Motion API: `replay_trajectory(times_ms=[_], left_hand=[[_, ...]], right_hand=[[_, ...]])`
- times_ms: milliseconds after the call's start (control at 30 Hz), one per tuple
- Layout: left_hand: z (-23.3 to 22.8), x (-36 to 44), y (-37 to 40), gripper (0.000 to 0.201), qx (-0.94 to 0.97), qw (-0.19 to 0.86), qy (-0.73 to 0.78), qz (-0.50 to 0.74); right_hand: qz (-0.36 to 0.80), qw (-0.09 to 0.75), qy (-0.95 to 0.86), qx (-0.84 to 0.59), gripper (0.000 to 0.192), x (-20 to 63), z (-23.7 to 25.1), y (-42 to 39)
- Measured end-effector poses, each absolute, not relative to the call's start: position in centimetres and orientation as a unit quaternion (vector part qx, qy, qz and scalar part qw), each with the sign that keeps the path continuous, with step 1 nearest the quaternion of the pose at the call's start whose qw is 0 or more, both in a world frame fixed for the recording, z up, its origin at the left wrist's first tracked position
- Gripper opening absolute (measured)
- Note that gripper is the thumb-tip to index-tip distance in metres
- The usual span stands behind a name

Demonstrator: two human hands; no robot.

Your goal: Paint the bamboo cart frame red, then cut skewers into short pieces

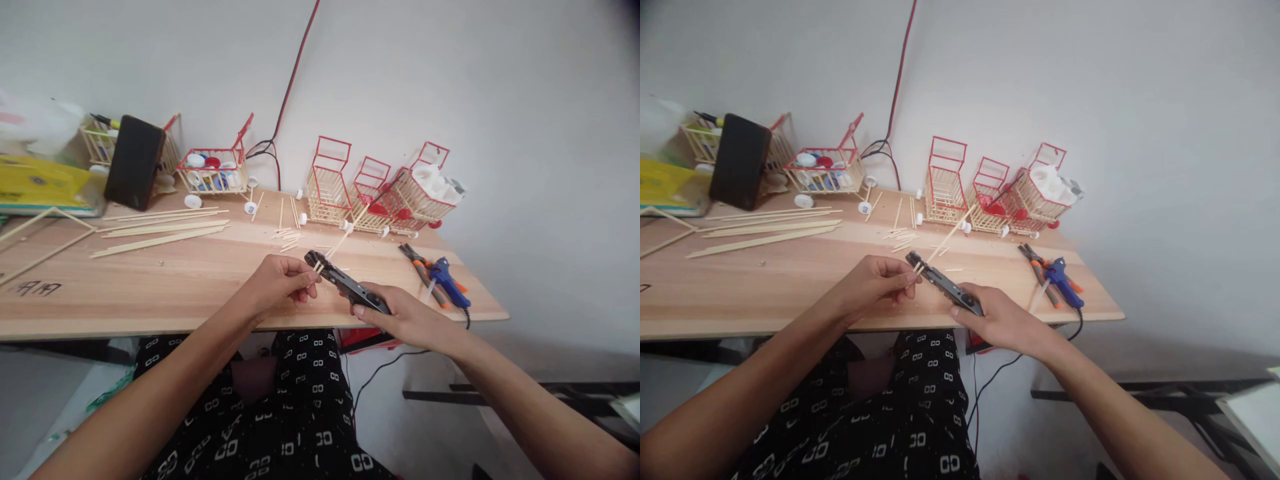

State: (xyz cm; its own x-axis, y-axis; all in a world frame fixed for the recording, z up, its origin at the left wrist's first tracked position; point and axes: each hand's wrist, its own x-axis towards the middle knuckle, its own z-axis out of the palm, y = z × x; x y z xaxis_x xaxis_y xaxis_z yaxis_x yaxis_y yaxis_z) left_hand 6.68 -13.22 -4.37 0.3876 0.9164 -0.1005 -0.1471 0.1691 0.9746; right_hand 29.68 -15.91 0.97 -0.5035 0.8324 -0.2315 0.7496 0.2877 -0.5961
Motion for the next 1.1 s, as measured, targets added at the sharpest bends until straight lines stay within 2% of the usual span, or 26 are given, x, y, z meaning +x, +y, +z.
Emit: replay_trajectory(times_ms=[400,1100], left_hand=[[-4.35,6.82,-13.24,0.012,0.506,0.662,0.391,0.391],[-4.48,7.06,-13.03,0.013,0.505,0.664,0.398,0.381]], right_hand=[[0.333,0.069,-0.799,-0.497,0.04,29.78,0.95,-15.89],[0.24,0.063,-0.832,-0.496,0.034,29.68,0.76,-16.09]])
